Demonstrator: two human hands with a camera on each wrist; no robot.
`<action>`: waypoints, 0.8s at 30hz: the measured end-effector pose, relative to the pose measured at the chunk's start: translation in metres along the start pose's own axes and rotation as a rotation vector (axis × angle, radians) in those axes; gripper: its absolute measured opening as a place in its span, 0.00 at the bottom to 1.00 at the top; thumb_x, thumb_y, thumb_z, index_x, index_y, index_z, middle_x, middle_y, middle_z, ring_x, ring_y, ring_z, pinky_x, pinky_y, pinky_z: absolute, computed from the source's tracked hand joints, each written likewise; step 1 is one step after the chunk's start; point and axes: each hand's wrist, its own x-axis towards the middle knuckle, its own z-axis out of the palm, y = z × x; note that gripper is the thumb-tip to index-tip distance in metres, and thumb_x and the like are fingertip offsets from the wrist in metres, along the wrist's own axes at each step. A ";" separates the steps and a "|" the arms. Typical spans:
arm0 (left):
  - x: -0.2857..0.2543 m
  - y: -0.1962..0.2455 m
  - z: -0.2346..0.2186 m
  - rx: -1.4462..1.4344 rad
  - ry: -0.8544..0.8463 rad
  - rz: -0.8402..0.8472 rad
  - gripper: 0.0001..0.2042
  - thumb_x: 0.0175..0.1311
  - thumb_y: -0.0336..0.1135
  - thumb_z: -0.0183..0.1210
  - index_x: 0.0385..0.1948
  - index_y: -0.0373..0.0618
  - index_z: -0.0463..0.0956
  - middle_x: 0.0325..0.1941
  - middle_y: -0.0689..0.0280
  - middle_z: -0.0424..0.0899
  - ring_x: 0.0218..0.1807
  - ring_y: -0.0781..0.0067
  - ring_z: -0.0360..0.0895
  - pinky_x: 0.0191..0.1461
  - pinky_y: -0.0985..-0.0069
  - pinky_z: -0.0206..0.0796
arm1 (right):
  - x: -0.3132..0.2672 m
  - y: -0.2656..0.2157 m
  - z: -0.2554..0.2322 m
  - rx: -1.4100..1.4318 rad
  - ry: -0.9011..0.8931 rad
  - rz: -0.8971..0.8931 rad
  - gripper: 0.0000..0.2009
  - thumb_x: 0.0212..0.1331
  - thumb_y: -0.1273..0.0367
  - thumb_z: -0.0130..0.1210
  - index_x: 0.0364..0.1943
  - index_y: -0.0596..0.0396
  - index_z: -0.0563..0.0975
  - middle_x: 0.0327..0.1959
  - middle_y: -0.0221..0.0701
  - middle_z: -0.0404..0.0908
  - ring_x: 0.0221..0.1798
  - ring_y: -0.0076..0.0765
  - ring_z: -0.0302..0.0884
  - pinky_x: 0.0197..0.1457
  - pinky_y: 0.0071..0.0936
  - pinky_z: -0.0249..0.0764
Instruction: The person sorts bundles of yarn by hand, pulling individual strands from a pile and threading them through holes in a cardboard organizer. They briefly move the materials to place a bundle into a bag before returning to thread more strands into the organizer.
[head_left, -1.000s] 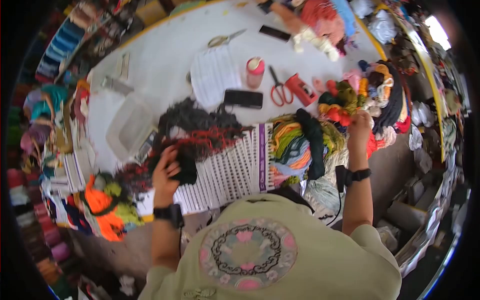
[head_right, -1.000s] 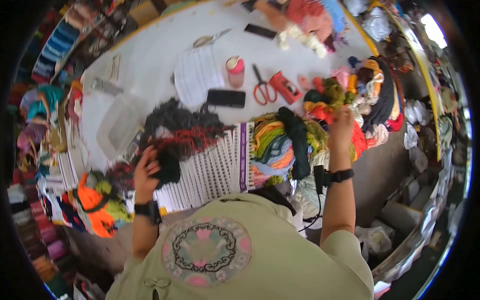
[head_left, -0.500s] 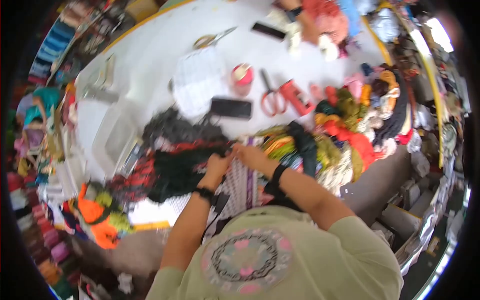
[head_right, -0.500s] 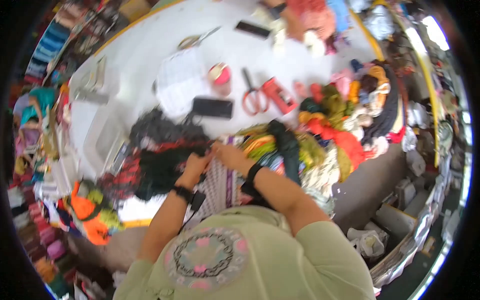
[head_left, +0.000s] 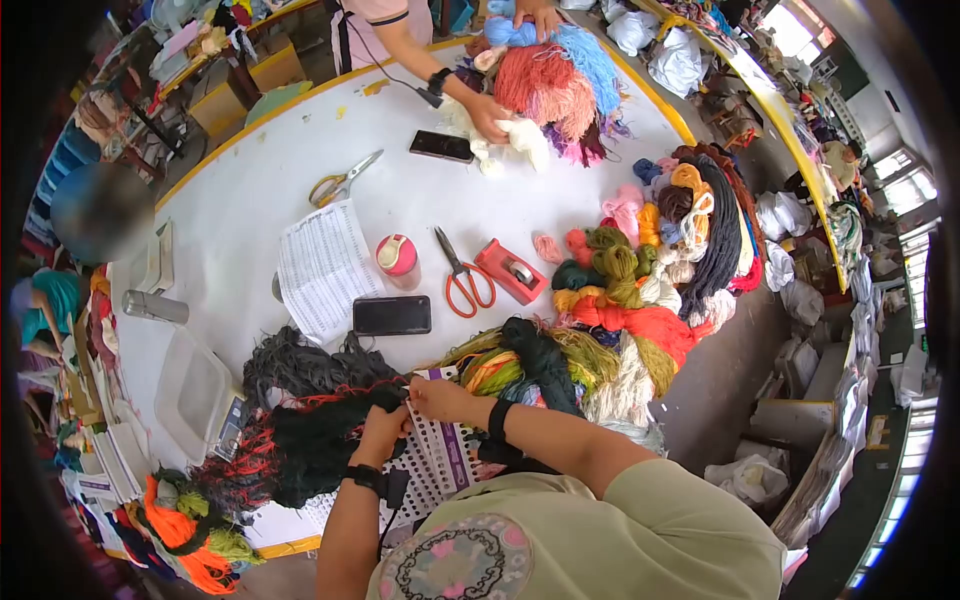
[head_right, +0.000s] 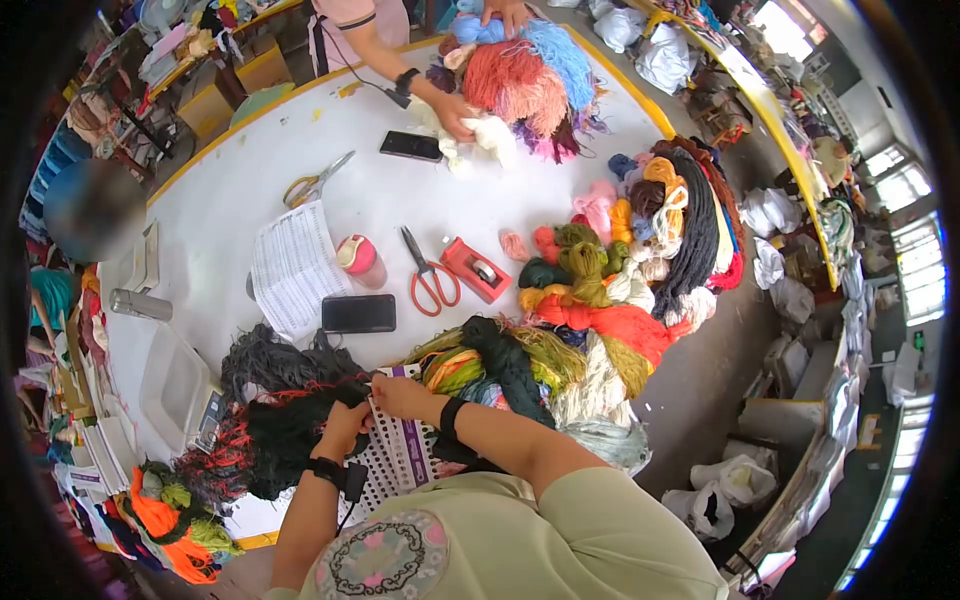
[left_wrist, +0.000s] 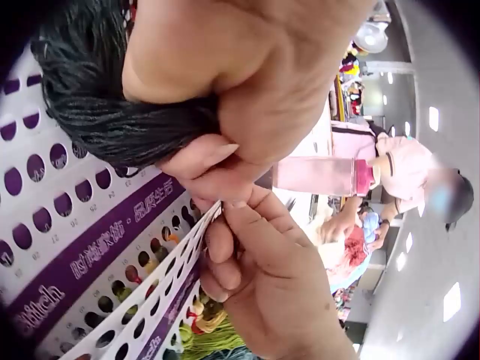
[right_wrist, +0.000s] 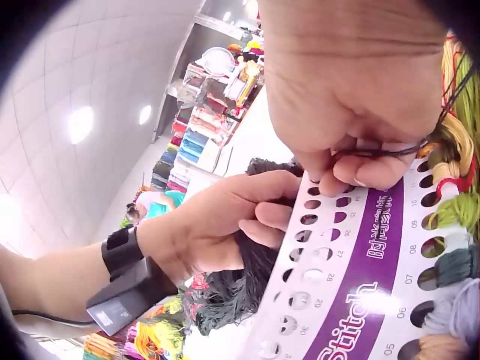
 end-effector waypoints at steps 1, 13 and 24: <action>-0.003 0.003 0.000 0.043 -0.009 0.105 0.06 0.59 0.28 0.58 0.23 0.40 0.76 0.17 0.68 0.74 0.15 0.79 0.66 0.19 0.81 0.55 | -0.001 0.000 0.000 0.012 -0.014 0.025 0.09 0.62 0.64 0.50 0.39 0.53 0.72 0.28 0.38 0.81 0.32 0.41 0.81 0.36 0.37 0.74; -0.031 0.023 -0.003 -0.669 -0.276 -0.065 0.06 0.61 0.28 0.55 0.36 0.39 0.77 0.25 0.64 0.78 0.20 0.77 0.68 0.22 0.80 0.59 | 0.000 0.016 0.008 0.005 0.042 0.005 0.09 0.60 0.64 0.51 0.39 0.53 0.74 0.26 0.36 0.81 0.31 0.39 0.82 0.37 0.35 0.75; -0.024 -0.006 -0.044 -0.631 0.275 0.101 0.08 0.63 0.33 0.57 0.37 0.38 0.79 0.21 0.68 0.76 0.20 0.80 0.67 0.21 0.81 0.55 | 0.006 0.037 0.013 0.226 0.004 0.043 0.06 0.60 0.69 0.49 0.37 0.53 0.74 0.23 0.35 0.81 0.26 0.32 0.81 0.27 0.31 0.74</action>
